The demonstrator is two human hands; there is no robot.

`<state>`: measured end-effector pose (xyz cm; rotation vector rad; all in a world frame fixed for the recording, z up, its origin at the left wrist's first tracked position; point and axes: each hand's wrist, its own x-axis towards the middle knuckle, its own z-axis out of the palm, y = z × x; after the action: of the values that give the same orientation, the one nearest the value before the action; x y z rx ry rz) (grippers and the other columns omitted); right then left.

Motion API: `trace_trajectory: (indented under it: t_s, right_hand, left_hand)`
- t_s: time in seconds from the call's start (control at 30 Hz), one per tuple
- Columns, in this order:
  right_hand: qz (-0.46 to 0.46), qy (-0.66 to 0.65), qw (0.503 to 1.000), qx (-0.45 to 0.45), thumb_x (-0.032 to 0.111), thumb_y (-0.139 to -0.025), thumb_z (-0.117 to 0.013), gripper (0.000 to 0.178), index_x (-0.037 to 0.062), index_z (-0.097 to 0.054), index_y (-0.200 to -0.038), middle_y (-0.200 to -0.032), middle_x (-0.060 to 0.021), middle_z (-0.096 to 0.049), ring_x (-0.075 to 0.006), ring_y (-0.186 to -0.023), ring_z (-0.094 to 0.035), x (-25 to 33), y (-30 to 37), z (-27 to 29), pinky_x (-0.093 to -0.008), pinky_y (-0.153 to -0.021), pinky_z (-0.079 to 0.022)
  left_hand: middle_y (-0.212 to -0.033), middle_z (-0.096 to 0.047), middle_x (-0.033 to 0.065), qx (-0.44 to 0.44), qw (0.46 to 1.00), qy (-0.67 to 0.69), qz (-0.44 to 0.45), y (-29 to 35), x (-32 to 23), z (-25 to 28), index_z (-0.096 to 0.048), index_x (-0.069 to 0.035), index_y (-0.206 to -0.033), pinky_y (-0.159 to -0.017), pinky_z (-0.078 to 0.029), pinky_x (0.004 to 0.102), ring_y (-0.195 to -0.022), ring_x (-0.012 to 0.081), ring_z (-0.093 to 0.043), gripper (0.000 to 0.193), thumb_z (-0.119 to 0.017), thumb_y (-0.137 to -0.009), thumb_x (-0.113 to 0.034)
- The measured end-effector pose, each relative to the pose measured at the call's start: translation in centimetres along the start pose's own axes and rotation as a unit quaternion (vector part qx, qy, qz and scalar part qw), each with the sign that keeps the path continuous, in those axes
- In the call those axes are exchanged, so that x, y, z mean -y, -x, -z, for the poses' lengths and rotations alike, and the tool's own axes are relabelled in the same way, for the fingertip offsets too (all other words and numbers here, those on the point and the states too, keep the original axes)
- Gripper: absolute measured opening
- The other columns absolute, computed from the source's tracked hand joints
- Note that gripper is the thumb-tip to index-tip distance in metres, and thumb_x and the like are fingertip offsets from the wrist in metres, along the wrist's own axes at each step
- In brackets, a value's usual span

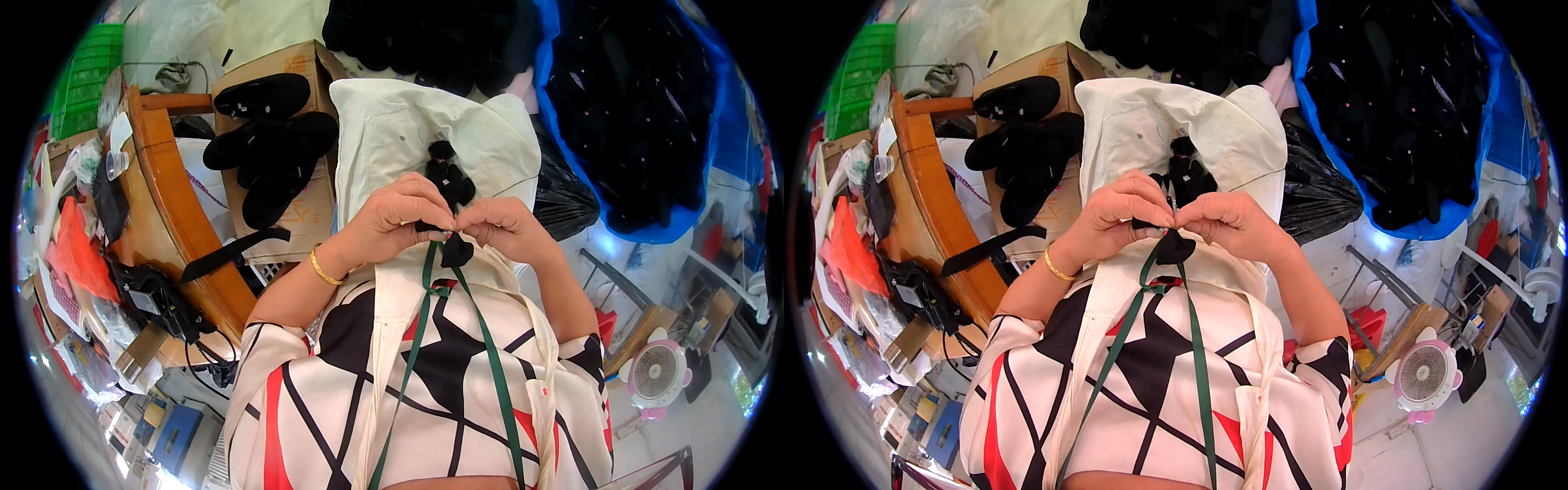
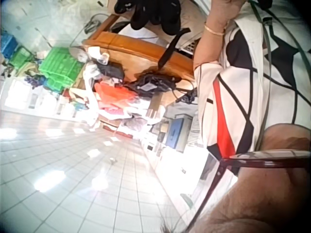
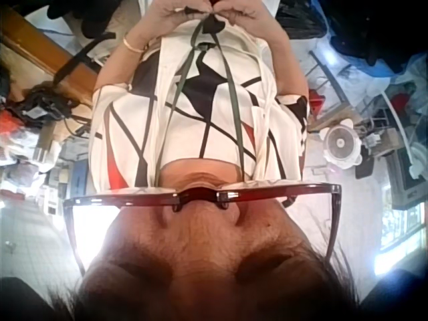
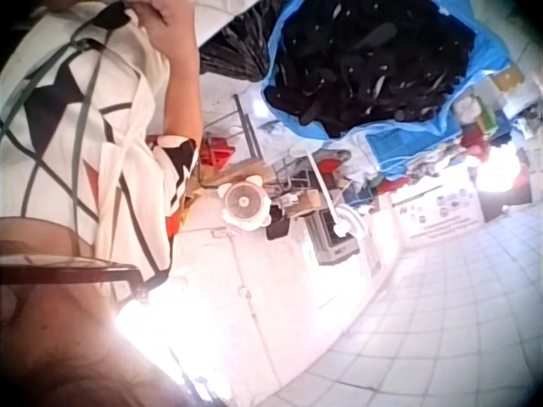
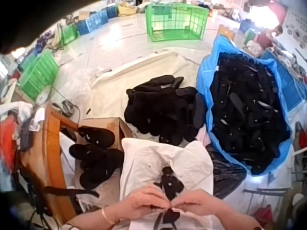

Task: The person sits on the floor and hand-sews a black slipper using a needle and thread. They repeatedly pull the thread through the slipper's fabric to secure it, occasionally adjusting the slipper's position on their lap.

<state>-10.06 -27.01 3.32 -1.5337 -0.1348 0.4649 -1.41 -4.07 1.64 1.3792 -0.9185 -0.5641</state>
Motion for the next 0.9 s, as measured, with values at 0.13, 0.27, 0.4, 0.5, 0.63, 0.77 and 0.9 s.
trace_trajectory:
  t_s: [0.13, 0.27, 0.4, 0.5, 0.63, 0.77, 0.9]
  right_hand:
    - [0.014, -0.011, 1.0, 0.01, -0.001, -0.09, -0.065, 0.012, 0.0026, -0.07, -0.1, -0.088, -0.003, -0.068, -0.0122, -0.08, -0.062, -0.1, -0.1, -0.1, -0.0239, -0.072, -0.049]
    - [0.0, -0.037, 0.999, 0.0, 0.0, -0.091, -0.065, 0.008, 0.0024, -0.069, -0.097, -0.085, -0.0018, -0.068, -0.0104, -0.077, -0.061, 0.2, -0.1, -0.6, -0.0231, -0.069, -0.049]
    - [-0.001, -0.001, 1.0, -0.021, 0.003, -0.092, -0.064, 0.004, 0.0021, -0.067, -0.095, -0.082, -0.0006, -0.066, -0.0084, -0.074, -0.059, 1.0, 0.0, -1.1, -0.0224, -0.067, -0.048]
    - [-0.029, 0.019, 0.999, -0.027, 0.006, -0.094, -0.064, 0.005, 0.0021, -0.067, -0.096, -0.079, 0.0, -0.063, -0.0073, -0.072, -0.058, 1.3, 0.3, -1.3, -0.022, -0.066, -0.047]
    - [-0.05, 0.019, 0.998, -0.022, 0.012, -0.096, -0.062, 0.019, 0.0035, -0.061, -0.113, -0.073, 0.0007, -0.058, -0.0061, -0.065, -0.054, 0.5, 0.4, -1.3, -0.0216, -0.061, -0.045]
    - [-0.103, -0.054, 0.993, -0.016, 0.017, -0.1, -0.056, 0.035, 0.0064, -0.047, -0.132, -0.071, 0.001, -0.056, -0.0062, -0.061, -0.051, 1.4, -0.1, -1.4, -0.021, -0.056, -0.043]
    - [-0.163, -0.035, 0.985, -0.037, 0.017, -0.099, -0.055, 0.038, 0.0057, -0.045, -0.133, -0.073, -0.0007, -0.058, -0.0068, -0.063, -0.055, 1.9, -0.9, -1.9, -0.0228, -0.057, -0.045]
  left_hand:
    - [-0.098, -0.066, 0.001, 0.001, 0.999, 0.042, 0.019, 0.1, -0.3, -0.2, -0.074, -0.012, -0.097, -0.084, -0.047, 0.032, -0.093, 0.0207, -0.058, 0.025, -0.08, -0.074, -0.005]
    - [-0.097, -0.065, 0.0005, -0.003, 0.998, 0.059, 0.018, -0.1, -0.6, -0.1, -0.074, -0.012, -0.096, -0.081, -0.049, 0.0297, -0.094, 0.0194, -0.059, 0.028, -0.081, -0.072, 0.0]
    - [-0.1, -0.065, 0.0012, 0.001, 0.999, 0.042, -0.005, 0.0, -0.5, 0.0, -0.073, -0.012, -0.099, -0.084, -0.047, 0.0337, -0.093, 0.0218, -0.057, 0.024, -0.08, -0.076, -0.011]
    - [-0.1, -0.065, 0.0015, 0.003, 1.0, 0.013, -0.013, 0.0, -0.6, 0.0, -0.073, -0.012, -0.098, -0.084, -0.047, 0.0338, -0.093, 0.0219, -0.057, 0.023, -0.08, -0.076, -0.011]
    - [-0.097, -0.065, 0.0021, -0.002, 1.0, -0.025, -0.008, 0.0, -0.6, 0.0, -0.073, -0.012, -0.097, -0.083, -0.047, 0.0339, -0.092, 0.0228, -0.058, 0.024, -0.08, -0.075, -0.008]
    - [-0.095, -0.064, 0.003, 0.005, 0.999, -0.046, 0.006, 0.3, -0.3, -0.4, -0.072, -0.01, -0.095, -0.081, -0.048, 0.0335, -0.091, 0.0232, -0.059, 0.024, -0.08, -0.074, -0.004]
    - [-0.091, -0.064, 0.0047, -0.012, 0.997, -0.044, 0.069, 0.6, 0.3, -0.7, -0.069, -0.007, -0.092, -0.076, -0.048, 0.033, -0.088, 0.0232, -0.06, 0.02, -0.077, -0.075, -0.001]
